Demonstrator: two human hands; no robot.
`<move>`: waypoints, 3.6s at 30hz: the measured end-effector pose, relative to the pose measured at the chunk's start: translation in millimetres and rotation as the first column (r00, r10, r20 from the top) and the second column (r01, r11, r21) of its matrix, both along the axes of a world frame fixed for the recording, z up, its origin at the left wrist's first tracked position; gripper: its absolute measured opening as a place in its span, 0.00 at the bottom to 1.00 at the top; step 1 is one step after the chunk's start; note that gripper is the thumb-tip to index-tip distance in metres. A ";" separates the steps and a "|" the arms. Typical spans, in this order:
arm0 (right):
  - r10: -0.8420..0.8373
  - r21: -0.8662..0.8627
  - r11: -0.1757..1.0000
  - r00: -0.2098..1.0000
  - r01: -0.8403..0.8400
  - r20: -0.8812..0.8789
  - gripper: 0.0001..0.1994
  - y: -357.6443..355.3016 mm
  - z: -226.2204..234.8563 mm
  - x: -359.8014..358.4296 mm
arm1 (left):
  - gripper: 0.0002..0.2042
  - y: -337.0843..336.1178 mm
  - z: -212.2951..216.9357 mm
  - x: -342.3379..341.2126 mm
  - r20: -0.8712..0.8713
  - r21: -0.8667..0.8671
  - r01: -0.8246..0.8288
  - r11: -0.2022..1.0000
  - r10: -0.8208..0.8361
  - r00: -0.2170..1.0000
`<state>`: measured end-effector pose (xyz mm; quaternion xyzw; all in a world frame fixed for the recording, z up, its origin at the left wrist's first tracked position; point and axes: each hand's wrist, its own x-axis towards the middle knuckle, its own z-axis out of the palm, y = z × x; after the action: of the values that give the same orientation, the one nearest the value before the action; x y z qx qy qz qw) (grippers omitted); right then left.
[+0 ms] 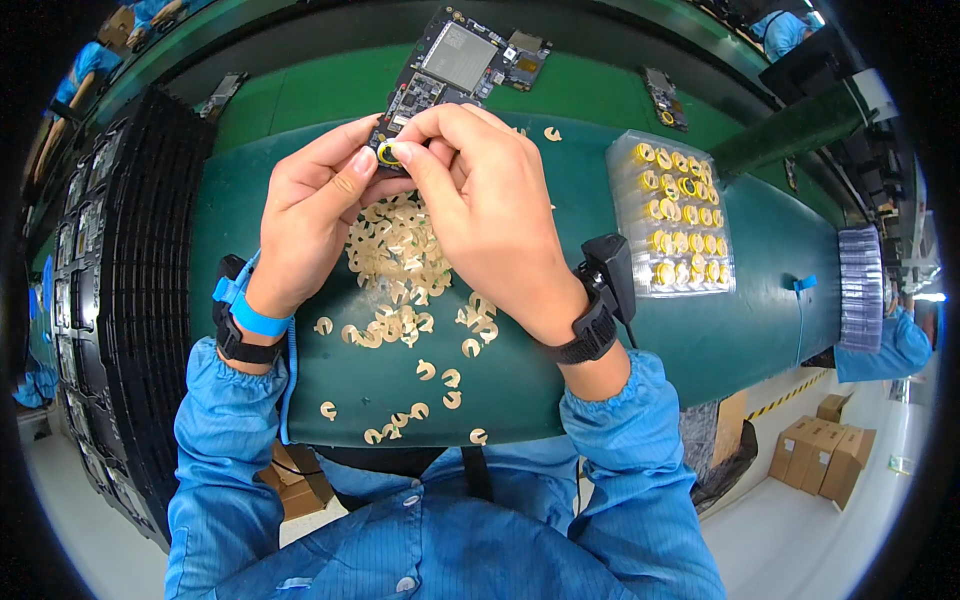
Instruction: Assembling small yellow components onto electronic circuit boards on a factory line.
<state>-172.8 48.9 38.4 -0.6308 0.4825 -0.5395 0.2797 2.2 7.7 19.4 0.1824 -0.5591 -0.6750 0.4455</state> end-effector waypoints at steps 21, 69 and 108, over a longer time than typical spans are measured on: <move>0.003 0.002 1.000 0.999 -0.003 0.051 0.04 -2.5 -3.6 -0.2 | 0.20 -0.3 -2.1 -0.5 -0.025 0.004 -0.005 1.000 0.005 1.000; -0.211 -0.475 0.880 0.876 -0.023 -0.433 0.21 1.1 8.3 -0.7 | 0.17 1.3 6.2 5.2 -0.127 0.128 -0.083 0.988 0.099 0.987; -0.449 0.376 0.697 0.781 0.610 -0.435 0.13 -196.8 -30.6 -109.3 | 0.23 -11.5 -8.8 -2.0 0.151 0.064 -0.308 0.949 0.296 0.943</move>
<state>-282.0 -147.9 7.8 -0.4445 0.8048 -0.3482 0.1832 0.2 -3.8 10.6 0.3321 -0.5245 -0.6078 0.4952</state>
